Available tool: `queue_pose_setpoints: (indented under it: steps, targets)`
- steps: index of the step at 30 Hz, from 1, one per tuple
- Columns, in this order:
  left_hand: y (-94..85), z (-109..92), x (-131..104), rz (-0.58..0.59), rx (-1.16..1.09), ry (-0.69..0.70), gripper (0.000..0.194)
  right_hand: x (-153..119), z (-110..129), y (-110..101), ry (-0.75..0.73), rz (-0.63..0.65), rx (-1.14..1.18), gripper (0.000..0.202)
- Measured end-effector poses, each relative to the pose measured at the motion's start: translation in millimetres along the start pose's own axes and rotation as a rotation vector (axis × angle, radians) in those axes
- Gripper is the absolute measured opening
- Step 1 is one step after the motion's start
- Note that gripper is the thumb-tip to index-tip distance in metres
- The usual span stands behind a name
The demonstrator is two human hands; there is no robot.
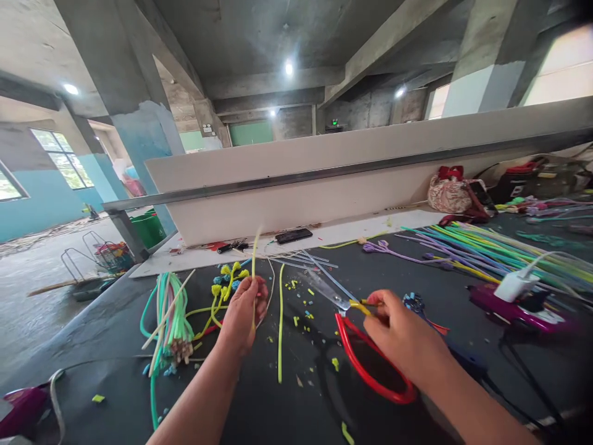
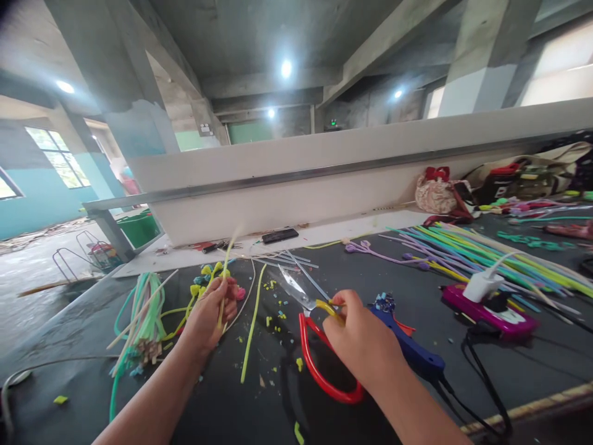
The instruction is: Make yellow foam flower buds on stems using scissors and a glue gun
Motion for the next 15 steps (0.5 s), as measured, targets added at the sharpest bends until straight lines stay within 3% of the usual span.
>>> queue_pose_setpoints:
  steps: [4, 7, 11, 15]
  targets:
    - [8.0, -12.0, -8.5, 0.06, -0.218, 0.046, 0.034, -13.8, 7.5, 15.5, 0.094, 0.356, 0.876, 0.037]
    - [18.1, -11.3, -16.9, 0.119, -0.294, 0.021, 0.027, -27.9, 22.0, 20.2, 0.122, 0.559, 1.276, 0.039]
    - [40.4, -8.3, -31.6, 0.288, -0.371, -0.015, 0.02, -37.5, 34.1, 25.3, 0.156, 0.633, 1.436, 0.042]
    - [63.2, -5.4, -47.5, 0.477, -0.42, -0.062, 0.013, -32.4, 27.7, 31.9, 0.143, 0.411, 1.265, 0.031]
Point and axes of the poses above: each hand's wrist, its own x-axis towards the middle knuckle, its own y-axis out of the palm, z = x × y, the point moved 7 cm from there along x, towards the middle knuckle, and after that the axes turned 1 degree about -x, right-handed, at the moved point
